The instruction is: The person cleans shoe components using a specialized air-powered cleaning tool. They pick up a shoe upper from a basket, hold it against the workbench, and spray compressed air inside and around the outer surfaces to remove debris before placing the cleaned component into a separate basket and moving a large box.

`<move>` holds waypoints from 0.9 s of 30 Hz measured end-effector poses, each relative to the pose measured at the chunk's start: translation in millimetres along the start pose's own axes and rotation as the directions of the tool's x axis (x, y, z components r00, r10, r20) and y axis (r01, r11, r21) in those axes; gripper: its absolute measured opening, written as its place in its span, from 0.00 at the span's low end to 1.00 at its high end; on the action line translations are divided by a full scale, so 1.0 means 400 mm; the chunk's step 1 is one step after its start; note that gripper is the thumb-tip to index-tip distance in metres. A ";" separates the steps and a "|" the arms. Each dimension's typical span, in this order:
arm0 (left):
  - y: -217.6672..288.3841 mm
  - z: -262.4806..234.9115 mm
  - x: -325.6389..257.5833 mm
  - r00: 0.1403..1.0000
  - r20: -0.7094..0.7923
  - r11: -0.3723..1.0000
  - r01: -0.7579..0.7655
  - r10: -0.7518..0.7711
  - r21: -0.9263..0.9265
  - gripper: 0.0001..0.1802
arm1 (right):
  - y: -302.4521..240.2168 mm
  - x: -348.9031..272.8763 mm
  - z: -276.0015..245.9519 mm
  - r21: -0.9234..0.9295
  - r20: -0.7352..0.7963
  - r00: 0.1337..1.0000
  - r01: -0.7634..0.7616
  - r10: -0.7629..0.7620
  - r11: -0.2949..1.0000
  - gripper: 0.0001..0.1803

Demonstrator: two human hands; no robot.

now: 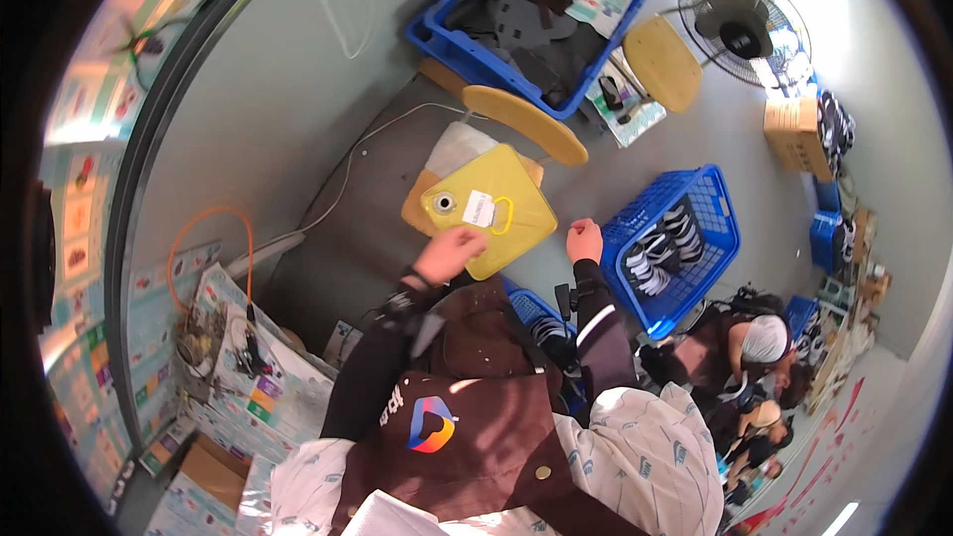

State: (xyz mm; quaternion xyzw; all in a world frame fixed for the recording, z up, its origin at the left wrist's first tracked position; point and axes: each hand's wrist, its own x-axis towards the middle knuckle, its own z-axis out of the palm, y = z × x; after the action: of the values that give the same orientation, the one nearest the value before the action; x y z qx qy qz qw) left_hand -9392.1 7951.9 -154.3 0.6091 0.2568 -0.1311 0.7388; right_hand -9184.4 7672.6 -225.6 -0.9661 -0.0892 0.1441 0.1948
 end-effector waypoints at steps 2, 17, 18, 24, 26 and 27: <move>-0.064 0.146 0.135 0.950 -0.311 0.944 0.137 -0.039 0.301 0.24 | 0.047 -0.008 0.008 0.022 0.023 1.000 -0.011 0.011 1.000 0.08; -0.070 0.100 0.190 0.889 -0.339 0.951 0.273 -0.307 -0.144 0.20 | 0.249 0.000 0.217 0.121 0.365 0.916 -0.222 0.165 0.967 0.11; -0.065 0.069 0.155 0.878 -0.355 0.941 0.253 -0.320 -0.223 0.19 | 0.218 0.011 0.243 0.204 0.429 0.887 -0.277 0.168 0.939 0.12; 0.225 -0.004 0.012 0.899 -0.405 0.943 0.026 -0.168 -0.332 0.15 | 0.011 0.091 0.301 0.336 0.723 0.656 -0.609 0.216 0.719 0.19; 0.296 -0.017 -0.030 0.874 -0.458 0.953 0.017 -0.161 -0.302 0.15 | -0.095 0.124 0.302 0.422 0.752 0.642 -0.641 0.147 0.641 0.19; 0.333 -0.016 -0.058 0.868 -0.470 0.957 0.021 -0.161 -0.290 0.15 | -0.137 0.141 0.295 0.460 0.754 0.647 -0.643 0.113 0.613 0.18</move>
State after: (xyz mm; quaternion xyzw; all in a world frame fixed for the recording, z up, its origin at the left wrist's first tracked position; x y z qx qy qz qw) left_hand -9345.3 7985.1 -31.9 0.5007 0.4795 0.0291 0.7201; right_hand -9174.6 7776.7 -321.3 -0.6943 0.1328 0.5374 0.4599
